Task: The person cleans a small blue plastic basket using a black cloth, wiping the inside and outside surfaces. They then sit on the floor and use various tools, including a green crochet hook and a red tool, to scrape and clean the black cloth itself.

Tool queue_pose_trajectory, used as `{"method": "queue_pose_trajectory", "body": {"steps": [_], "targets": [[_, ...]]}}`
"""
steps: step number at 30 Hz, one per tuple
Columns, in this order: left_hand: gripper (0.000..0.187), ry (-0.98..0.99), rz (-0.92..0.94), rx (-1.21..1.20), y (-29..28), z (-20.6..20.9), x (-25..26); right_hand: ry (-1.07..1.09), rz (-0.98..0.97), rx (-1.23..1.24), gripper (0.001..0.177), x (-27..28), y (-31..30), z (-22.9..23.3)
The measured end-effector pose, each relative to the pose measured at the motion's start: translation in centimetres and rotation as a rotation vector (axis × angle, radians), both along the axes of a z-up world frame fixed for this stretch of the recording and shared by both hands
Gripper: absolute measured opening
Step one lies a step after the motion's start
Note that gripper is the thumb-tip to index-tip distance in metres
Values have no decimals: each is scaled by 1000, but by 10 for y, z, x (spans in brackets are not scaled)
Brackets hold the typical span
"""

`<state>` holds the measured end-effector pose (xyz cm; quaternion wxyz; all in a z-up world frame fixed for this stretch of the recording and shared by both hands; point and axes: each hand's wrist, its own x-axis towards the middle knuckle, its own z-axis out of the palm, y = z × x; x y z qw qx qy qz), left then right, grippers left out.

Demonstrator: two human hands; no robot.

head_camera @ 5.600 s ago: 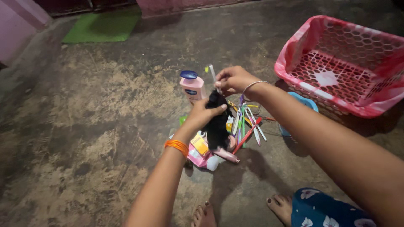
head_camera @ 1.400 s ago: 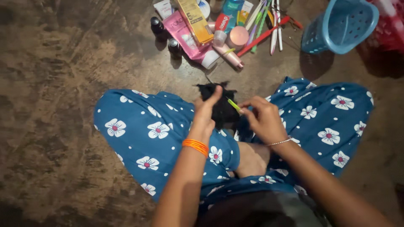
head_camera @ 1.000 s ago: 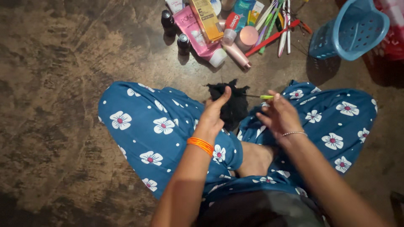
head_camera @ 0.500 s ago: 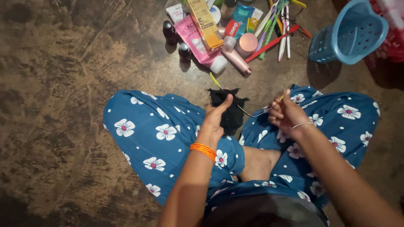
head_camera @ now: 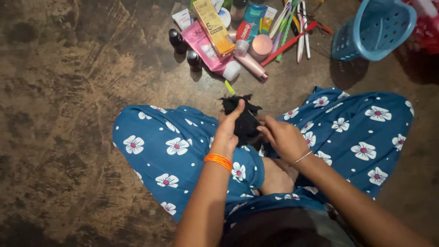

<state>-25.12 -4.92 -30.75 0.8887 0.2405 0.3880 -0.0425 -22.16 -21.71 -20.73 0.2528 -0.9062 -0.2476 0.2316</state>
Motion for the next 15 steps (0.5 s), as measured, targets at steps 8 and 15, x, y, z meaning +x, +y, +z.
{"method": "queue_pose_trajectory", "body": {"steps": [8,15], "targets": [[61,44,124,172,3,-7,3,-214,165,158,33,12,-25,-6],[65,68,271,-129,14,-49,1,-199,226,234,31,23,-32,-16]]}}
